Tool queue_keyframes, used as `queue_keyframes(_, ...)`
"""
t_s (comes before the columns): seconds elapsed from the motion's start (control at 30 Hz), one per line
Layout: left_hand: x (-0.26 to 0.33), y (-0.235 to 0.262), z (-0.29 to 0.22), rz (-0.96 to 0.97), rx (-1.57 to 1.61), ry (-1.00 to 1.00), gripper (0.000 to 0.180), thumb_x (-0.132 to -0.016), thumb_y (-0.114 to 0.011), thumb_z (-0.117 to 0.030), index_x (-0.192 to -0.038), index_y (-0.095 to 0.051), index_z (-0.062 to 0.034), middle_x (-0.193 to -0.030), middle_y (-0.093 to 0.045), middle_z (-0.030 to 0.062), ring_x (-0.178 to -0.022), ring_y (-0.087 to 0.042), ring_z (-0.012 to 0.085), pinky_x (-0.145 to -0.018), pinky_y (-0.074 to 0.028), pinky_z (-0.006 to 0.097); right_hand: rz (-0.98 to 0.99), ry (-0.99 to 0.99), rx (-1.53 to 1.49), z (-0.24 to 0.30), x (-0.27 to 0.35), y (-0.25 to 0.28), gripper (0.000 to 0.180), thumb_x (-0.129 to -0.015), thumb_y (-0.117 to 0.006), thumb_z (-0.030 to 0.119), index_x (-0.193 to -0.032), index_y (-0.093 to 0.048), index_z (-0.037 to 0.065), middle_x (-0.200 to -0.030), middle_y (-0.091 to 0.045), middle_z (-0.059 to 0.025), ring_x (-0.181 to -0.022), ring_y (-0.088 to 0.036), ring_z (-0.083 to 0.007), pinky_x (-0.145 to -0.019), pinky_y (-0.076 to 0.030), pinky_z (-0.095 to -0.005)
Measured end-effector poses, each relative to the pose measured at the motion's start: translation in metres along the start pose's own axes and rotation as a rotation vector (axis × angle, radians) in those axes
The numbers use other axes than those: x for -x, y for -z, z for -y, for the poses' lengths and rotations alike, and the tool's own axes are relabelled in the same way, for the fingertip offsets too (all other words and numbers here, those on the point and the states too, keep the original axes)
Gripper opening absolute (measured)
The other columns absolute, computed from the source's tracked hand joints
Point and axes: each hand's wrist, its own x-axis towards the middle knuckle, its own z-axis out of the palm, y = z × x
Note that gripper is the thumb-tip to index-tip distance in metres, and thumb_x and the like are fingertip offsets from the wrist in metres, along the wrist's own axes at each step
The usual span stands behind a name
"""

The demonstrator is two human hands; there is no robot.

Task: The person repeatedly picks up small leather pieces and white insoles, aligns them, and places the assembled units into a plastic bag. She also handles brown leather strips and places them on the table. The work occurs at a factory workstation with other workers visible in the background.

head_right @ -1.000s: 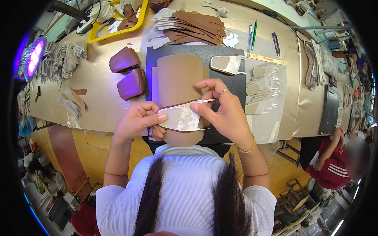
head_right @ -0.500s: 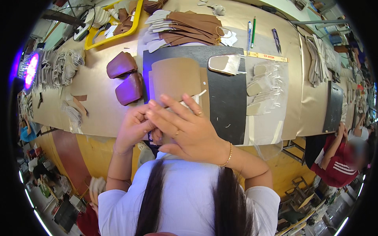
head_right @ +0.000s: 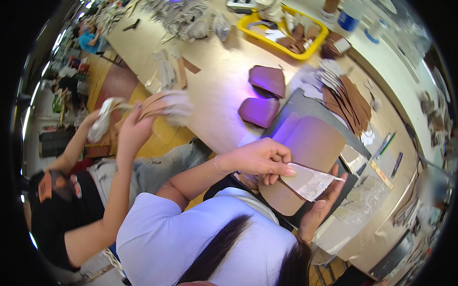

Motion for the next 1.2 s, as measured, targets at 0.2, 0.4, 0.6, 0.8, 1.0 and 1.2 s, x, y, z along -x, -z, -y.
queue_keyframes(0.2, -0.003, -0.002, 0.008, 0.014, -0.058, -0.098, 0.029, -0.09, -0.066, -0.026, -0.08, -0.056, -0.0004, -0.058, -0.059, 0.0035, -0.051, -0.058, 0.0078, -0.046, -0.045, 0.021, -0.031, 0.02, 0.182, 0.032, -0.01, 0.001, 0.075, -0.088, -0.066, 0.032, -0.145, -0.026, 0.003, -0.124, -0.047, -0.0118, -0.111, -0.049, -0.022, -0.098, -0.038, -0.0348)
queue_keyframes(0.4, -0.002, -0.004, 0.002, 0.0, -0.116, -0.084, 0.031, -0.09, -0.066, -0.027, -0.079, -0.056, -0.0004, -0.058, -0.059, 0.0025, -0.05, -0.057, 0.0076, -0.046, -0.045, 0.021, -0.009, -0.121, 0.013, 0.048, -0.017, -0.001, 0.064, -0.085, -0.066, 0.008, -0.14, -0.034, 0.004, -0.102, -0.052, -0.0032, -0.093, -0.05, -0.0114, -0.086, -0.041, -0.0251)
queue_keyframes(0.6, -0.003, -0.005, 0.005, -0.007, -0.095, -0.076, 0.03, -0.09, -0.066, -0.028, -0.08, -0.057, -0.0015, -0.058, -0.058, 0.0018, -0.05, -0.057, 0.0074, -0.047, -0.045, 0.021, 0.004, -0.185, 0.029, 0.056, -0.017, -0.002, 0.067, -0.082, -0.068, 0.001, -0.14, -0.035, 0.004, -0.093, -0.054, -0.0011, -0.086, -0.052, -0.009, -0.084, -0.042, -0.0224)
queue_keyframes(0.8, 0.003, 0.001, 0.0, -0.059, -0.038, -0.024, 0.025, -0.09, -0.066, -0.027, -0.084, -0.06, -0.0034, -0.061, -0.059, 0.0016, -0.051, -0.057, 0.007, -0.047, -0.047, 0.021, -0.108, -0.07, -0.079, 0.064, -0.026, 0.013, 0.068, -0.083, -0.068, 0.001, -0.141, -0.034, 0.003, -0.106, -0.056, -0.006, -0.097, -0.054, -0.0126, -0.088, -0.043, -0.0247)
queue_keyframes(1.0, 0.013, 0.047, 0.015, -0.669, -0.306, -0.24, 0.017, -0.087, -0.069, -0.021, -0.086, -0.065, -0.0047, -0.069, -0.062, 0.0001, -0.057, -0.058, 0.0057, -0.053, -0.048, 0.02, -0.315, 0.086, 0.122, 0.067, -0.047, 0.088, 0.054, -0.088, -0.061, 0.001, -0.138, -0.04, 0.003, -0.108, -0.053, -0.0062, -0.097, -0.053, -0.0124, -0.087, -0.043, -0.0237)
queue_keyframes(1.2, 0.008, 0.085, 0.031, -0.964, -0.952, -0.418, 0.033, -0.084, -0.069, -0.017, -0.112, -0.063, -0.0007, -0.101, -0.059, 0.0151, -0.091, -0.059, 0.0279, -0.08, -0.047, 0.036, -0.326, -0.034, 0.205, 0.042, -0.076, 0.113, 0.05, -0.088, -0.064, 0.003, -0.134, -0.045, 0.005, -0.087, -0.052, 0.0022, -0.078, -0.051, -0.0048, -0.07, -0.045, -0.0192)
